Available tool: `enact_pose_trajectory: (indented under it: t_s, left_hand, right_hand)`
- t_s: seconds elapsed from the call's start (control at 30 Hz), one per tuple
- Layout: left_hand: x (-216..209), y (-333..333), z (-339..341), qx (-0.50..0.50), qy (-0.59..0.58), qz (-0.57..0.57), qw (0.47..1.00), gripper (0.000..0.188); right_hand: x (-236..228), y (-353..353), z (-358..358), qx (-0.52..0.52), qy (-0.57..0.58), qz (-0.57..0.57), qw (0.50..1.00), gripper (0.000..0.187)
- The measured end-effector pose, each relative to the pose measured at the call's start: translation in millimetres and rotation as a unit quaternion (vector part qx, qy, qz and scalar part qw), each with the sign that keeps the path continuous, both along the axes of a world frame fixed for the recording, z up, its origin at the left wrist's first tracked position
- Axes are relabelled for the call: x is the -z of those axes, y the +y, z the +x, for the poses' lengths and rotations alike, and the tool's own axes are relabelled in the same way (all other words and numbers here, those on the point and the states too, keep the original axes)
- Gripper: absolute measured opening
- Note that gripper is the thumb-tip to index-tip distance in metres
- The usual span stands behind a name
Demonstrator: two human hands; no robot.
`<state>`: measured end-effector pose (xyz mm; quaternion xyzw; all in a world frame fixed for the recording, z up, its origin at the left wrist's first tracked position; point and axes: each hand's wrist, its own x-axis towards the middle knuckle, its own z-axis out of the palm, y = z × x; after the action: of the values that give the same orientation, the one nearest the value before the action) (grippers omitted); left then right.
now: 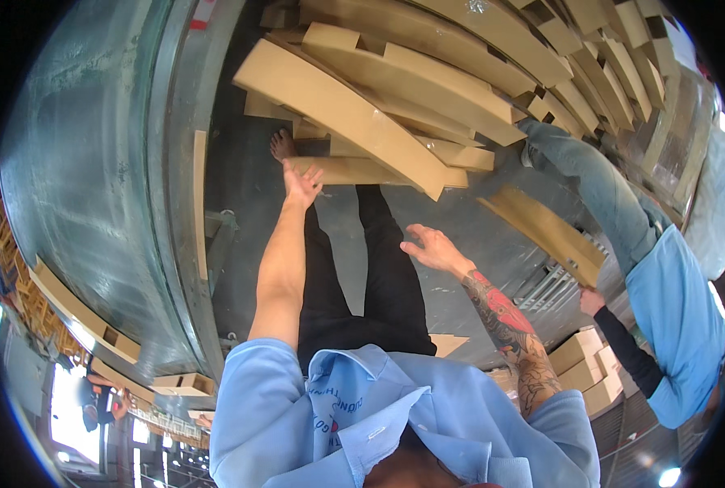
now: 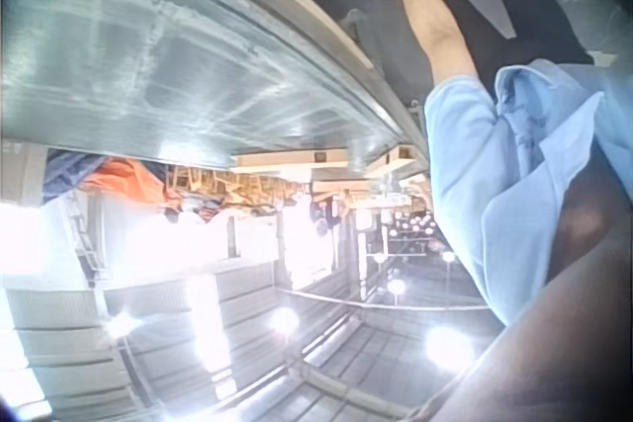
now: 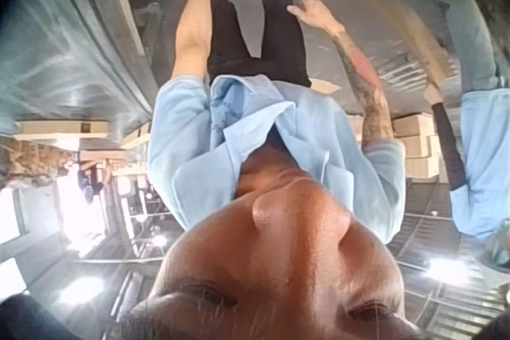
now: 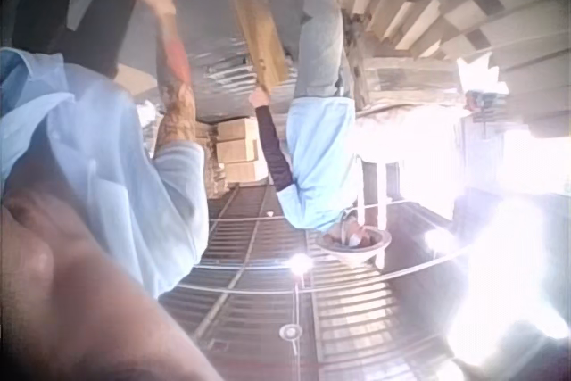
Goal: The person stands barefoot on a conveyor belt and repeatedly picks up long cardboard boxes, placing them into a growing stack on the floor. The task involves continuous handling of boxes from the moving belt to the pile.
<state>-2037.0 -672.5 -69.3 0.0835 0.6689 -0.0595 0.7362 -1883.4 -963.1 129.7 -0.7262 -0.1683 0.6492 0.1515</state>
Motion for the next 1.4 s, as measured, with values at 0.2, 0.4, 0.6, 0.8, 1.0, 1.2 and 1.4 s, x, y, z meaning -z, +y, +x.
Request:
enact_pose_trajectory:
  t_s: [0.2,0.4,0.6,0.8,1.0,1.2,1.4]
  left_hand:
    - [-40.9,23.8,-52.6,0.197,0.049,0.058,0.977,0.086]
    - [-131.7,38.9,-48.1,0.362,0.021,0.091,0.927,0.07]
    - [-189.9,117.5,-48.4,0.372,-0.05,0.152,0.914,0.058]
    - [-203.5,207.5,-80.5,0.379,-0.086,0.158,0.908,0.06]
    - [-202.9,186.0,-101.6,0.399,-0.055,0.15,0.903,0.057]
    - [-187.6,146.9,-104.9,0.522,0.02,0.104,0.846,0.051]
    - [-230.5,88.2,-48.1,0.511,-0.088,0.159,0.84,0.042]
  right_hand:
    - [-3.4,-0.7,-19.6,0.149,-0.014,-0.081,0.985,0.054]
    - [-45.7,-47.7,-48.2,0.341,-0.057,-0.102,0.933,0.051]
    - [-98.7,-7.2,-83.3,0.45,-0.086,-0.101,0.883,0.046]
    - [-74.0,18.2,-123.7,0.383,-0.177,-0.063,0.905,0.047]
    - [-98.9,5.8,-115.9,0.503,-0.172,-0.034,0.847,0.045]
    - [-118.9,-15.7,-151.5,0.616,-0.204,0.009,0.761,0.037]
    - [-39.0,-88.7,-267.4,0.707,-0.068,-0.059,0.702,0.035]
